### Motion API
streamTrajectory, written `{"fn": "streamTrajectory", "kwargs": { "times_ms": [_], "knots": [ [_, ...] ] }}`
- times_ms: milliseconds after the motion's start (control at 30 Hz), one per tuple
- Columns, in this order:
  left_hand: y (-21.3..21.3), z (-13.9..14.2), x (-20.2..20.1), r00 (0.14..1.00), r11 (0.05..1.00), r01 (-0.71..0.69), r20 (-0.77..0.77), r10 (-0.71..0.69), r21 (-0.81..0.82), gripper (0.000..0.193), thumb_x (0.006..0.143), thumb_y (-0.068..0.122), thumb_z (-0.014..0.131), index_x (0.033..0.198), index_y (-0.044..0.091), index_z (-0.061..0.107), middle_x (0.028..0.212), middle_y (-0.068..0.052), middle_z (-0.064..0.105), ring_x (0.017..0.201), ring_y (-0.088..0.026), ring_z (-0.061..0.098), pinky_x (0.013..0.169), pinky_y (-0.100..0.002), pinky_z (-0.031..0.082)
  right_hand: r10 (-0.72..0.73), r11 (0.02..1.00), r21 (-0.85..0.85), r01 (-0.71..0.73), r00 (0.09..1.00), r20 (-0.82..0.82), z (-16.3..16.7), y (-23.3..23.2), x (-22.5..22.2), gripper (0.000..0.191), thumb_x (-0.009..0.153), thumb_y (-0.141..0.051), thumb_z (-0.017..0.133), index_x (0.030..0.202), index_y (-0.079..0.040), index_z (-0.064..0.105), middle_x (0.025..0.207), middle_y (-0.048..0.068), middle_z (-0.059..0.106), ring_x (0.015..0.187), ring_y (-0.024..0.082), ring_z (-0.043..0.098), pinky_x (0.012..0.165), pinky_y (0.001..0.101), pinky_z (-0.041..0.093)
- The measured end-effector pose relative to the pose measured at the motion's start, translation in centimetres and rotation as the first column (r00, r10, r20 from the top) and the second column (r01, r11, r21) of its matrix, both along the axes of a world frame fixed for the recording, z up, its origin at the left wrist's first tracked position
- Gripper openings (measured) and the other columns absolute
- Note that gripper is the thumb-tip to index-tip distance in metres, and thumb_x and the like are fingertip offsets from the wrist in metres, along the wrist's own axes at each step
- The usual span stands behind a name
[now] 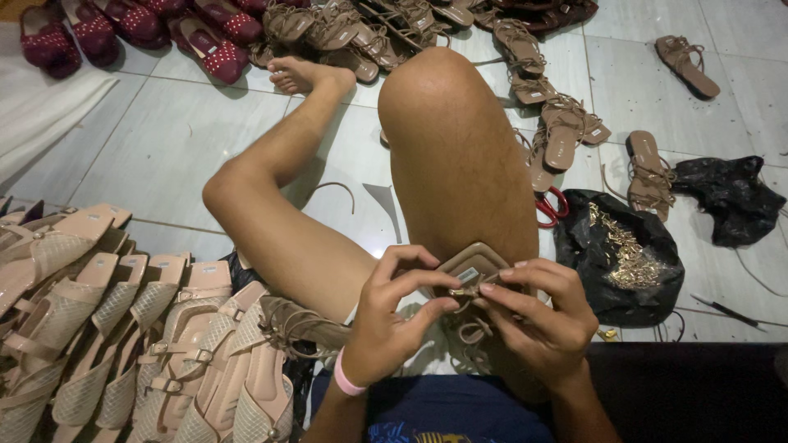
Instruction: The person sits on the floor and attaches small metal hardware to the straps of a beige strappy sandal. They repeatedly pick up the hardware, thread it through the strap, and secure it by hand.
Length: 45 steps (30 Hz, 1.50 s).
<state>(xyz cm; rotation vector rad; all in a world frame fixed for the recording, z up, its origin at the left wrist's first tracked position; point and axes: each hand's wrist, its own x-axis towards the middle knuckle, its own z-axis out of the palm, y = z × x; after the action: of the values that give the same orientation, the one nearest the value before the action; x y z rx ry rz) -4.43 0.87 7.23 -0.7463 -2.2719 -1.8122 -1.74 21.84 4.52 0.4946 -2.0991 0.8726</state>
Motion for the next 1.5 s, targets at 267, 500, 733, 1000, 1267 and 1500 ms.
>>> {"fn": "streamTrajectory", "kwargs": {
  "times_ms": [267,500,733,1000,1267,1500],
  "knots": [
    [-0.3,-0.4,0.2,0.999,1.0,0.007,0.038,-0.007,0.017,0.014,0.083,0.002,0.079,0.097,0.004,0.076,0.116,-0.011,0.06,0.112,-0.024,0.064,0.098,-0.034,0.051,0.001,0.993,0.115,-0.005,0.999,0.035,1.8,-0.8,1.1,0.038,0.071,-0.014,0.091,0.106,-0.016,0.076,0.112,0.004,0.062,0.106,0.027,0.061,0.088,0.037,0.054],
    [-0.5,-1.5,0.2,0.989,0.993,0.042,0.139,-0.056,0.106,0.014,0.082,-0.003,0.076,0.095,0.003,0.077,0.12,-0.012,0.057,0.116,-0.022,0.061,0.101,-0.033,0.05,-0.03,0.978,0.209,0.014,0.997,0.071,2.3,-1.5,1.5,0.036,0.072,-0.01,0.086,0.105,-0.016,0.074,0.112,0.004,0.065,0.106,0.028,0.059,0.086,0.0375,0.051],
    [-0.1,-2.7,0.1,0.977,0.983,0.062,0.193,-0.096,0.175,0.012,0.085,-0.004,0.076,0.095,0.002,0.076,0.122,-0.009,0.054,0.114,-0.019,0.063,0.098,-0.03,0.055,-0.016,0.978,0.208,-0.016,0.989,0.15,2.3,-1.0,1.3,0.039,0.071,-0.012,0.085,0.106,-0.019,0.071,0.113,0.004,0.061,0.108,0.03,0.053,0.092,0.042,0.046],
    [0.4,-3.0,0.5,0.961,0.965,0.057,0.246,-0.123,0.257,0.01,0.087,-0.003,0.076,0.097,-0.001,0.074,0.125,-0.009,0.051,0.115,-0.019,0.065,0.097,-0.033,0.06,0.034,0.982,0.171,-0.076,0.97,0.24,1.8,-0.8,1.1,0.037,0.07,-0.009,0.082,0.104,-0.016,0.068,0.11,0.007,0.056,0.11,0.031,0.047,0.097,0.0468,0.038],
    [0.4,-3.2,1.3,0.989,0.983,-0.01,0.146,-0.017,0.186,0.013,0.084,-0.004,0.079,0.097,0.001,0.077,0.127,-0.011,0.054,0.118,-0.021,0.062,0.101,-0.032,0.053,0.046,0.99,0.117,-0.073,0.975,0.216,1.3,-1.1,1.1,0.034,0.073,-0.008,0.082,0.103,-0.015,0.069,0.107,0.005,0.057,0.108,0.03,0.047,0.095,0.0444,0.039],
    [1.2,-3.9,2.0,0.981,0.958,-0.076,0.192,0.022,0.278,0.015,0.083,-0.005,0.08,0.096,0.002,0.077,0.133,-0.012,0.055,0.117,-0.021,0.062,0.101,-0.033,0.052,0.031,0.993,0.103,-0.052,0.98,0.195,1.4,-1.5,1.2,0.033,0.074,-0.007,0.082,0.103,-0.015,0.069,0.107,0.007,0.058,0.109,0.032,0.047,0.096,0.0447,0.04]
  ]
}}
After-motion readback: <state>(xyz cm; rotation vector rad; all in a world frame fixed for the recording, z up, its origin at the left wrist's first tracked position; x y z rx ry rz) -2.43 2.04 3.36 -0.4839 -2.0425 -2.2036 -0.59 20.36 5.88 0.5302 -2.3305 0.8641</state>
